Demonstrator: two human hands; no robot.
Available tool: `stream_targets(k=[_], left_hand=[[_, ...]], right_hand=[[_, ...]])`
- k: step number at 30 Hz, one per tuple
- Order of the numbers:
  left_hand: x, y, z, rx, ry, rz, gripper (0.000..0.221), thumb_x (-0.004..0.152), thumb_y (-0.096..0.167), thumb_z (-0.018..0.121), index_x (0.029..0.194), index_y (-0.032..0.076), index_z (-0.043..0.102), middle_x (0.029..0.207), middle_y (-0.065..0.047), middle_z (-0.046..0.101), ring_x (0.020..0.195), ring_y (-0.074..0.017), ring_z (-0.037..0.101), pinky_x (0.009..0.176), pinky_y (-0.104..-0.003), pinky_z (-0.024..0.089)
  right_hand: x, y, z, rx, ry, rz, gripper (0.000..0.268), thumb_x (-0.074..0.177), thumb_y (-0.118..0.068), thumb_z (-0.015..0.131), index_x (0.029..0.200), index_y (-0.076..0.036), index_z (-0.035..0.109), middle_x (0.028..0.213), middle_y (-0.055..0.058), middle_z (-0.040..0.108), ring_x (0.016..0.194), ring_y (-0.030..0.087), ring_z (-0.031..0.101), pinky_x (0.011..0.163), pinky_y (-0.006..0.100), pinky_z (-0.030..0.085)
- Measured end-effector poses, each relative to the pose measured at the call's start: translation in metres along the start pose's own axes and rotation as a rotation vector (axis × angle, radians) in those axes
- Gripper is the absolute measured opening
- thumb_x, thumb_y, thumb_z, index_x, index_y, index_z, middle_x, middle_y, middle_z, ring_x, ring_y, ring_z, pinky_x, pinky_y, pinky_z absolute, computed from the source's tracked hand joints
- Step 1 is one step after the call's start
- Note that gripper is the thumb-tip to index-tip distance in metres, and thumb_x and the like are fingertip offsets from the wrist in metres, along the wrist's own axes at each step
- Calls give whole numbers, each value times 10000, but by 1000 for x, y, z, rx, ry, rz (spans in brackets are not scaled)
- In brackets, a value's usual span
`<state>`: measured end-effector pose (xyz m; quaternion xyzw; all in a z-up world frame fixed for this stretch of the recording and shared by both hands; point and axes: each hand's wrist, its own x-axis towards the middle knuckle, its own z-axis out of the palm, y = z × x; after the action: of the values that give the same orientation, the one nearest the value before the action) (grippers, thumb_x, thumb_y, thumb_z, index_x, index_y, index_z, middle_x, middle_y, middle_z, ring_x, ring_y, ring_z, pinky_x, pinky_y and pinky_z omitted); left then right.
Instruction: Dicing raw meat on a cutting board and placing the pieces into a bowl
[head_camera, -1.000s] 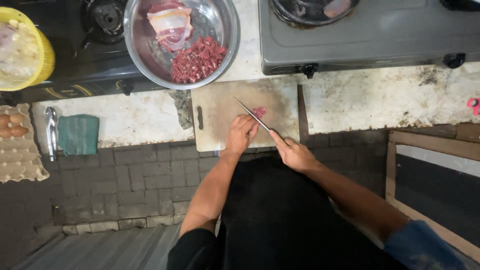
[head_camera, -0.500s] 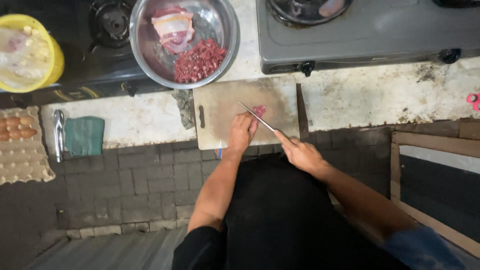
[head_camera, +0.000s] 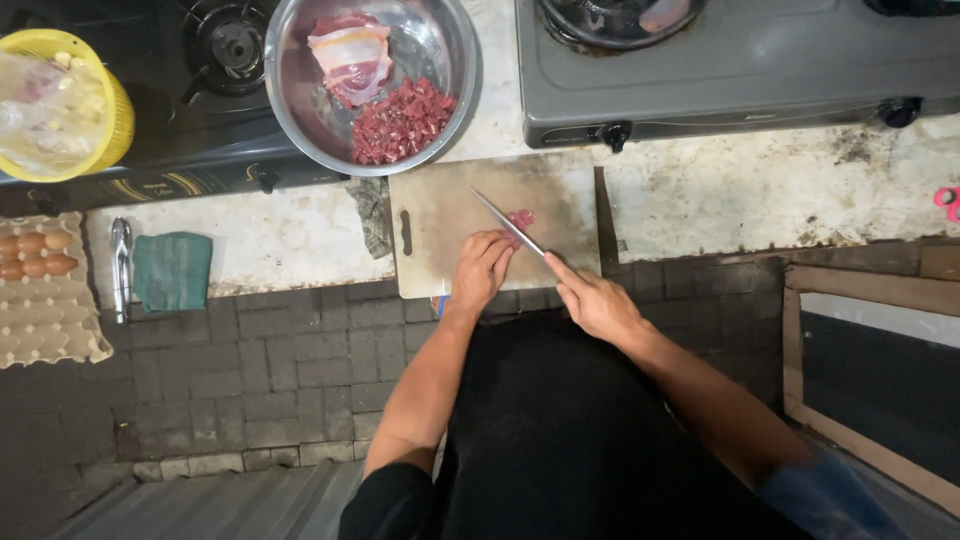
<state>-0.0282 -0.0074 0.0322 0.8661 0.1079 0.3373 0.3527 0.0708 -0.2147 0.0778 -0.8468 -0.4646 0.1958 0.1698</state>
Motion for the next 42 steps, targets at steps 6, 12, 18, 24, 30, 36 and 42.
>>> stream_targets(k=[6,12,18,24,30,36,42], left_hand=[[-16,-21,15,13,7,18,66,861,75,733,927,71,739,965,-85,703,926,-278,673,855,-366,553],[-13,-21,14,-2,9,12,72,856,62,722,925,56,740,946,-103,700,912,-287,671,843,-364,564],[-14,-25,17,-47,23,-10,73,851,52,706,919,50,733,929,-109,705,894,-294,680,833,-373,569],[-11,-20,15,-18,19,-14,48,882,80,683,903,57,720,921,-103,701,897,-290,681,829,-361,561],[-14,-23,19,36,23,-3,42,885,92,682,904,71,714,936,-93,695,914,-270,678,845,-352,563],[-20,-31,22,16,14,-12,55,886,102,680,918,81,719,939,-87,696,924,-258,678,855,-346,559],[-17,-23,15,11,-23,-5,56,899,86,671,935,74,712,934,-96,697,933,-280,681,860,-366,551]], right_hand=[[-26,10,7,-74,-21,5,516,980,-364,440,1492,-411,407,897,111,675,666,409,686,595,527,579],[-65,27,13,-271,20,43,499,972,-404,421,1468,-469,429,891,65,643,613,376,684,565,469,592],[-41,25,21,-222,22,-13,540,958,-348,470,1491,-416,414,856,97,652,640,375,690,544,477,587],[18,11,47,-221,86,-120,560,986,-279,408,1537,-362,349,811,84,632,562,346,680,510,447,579],[-20,19,15,-103,-56,-33,567,974,-315,440,1525,-400,334,882,151,687,668,419,691,587,516,587],[-28,37,37,-146,-72,42,562,971,-347,461,1513,-442,346,874,130,668,713,387,692,636,501,594],[50,-12,16,30,-188,41,571,1019,-328,392,1560,-420,230,993,168,680,854,401,695,681,520,564]])
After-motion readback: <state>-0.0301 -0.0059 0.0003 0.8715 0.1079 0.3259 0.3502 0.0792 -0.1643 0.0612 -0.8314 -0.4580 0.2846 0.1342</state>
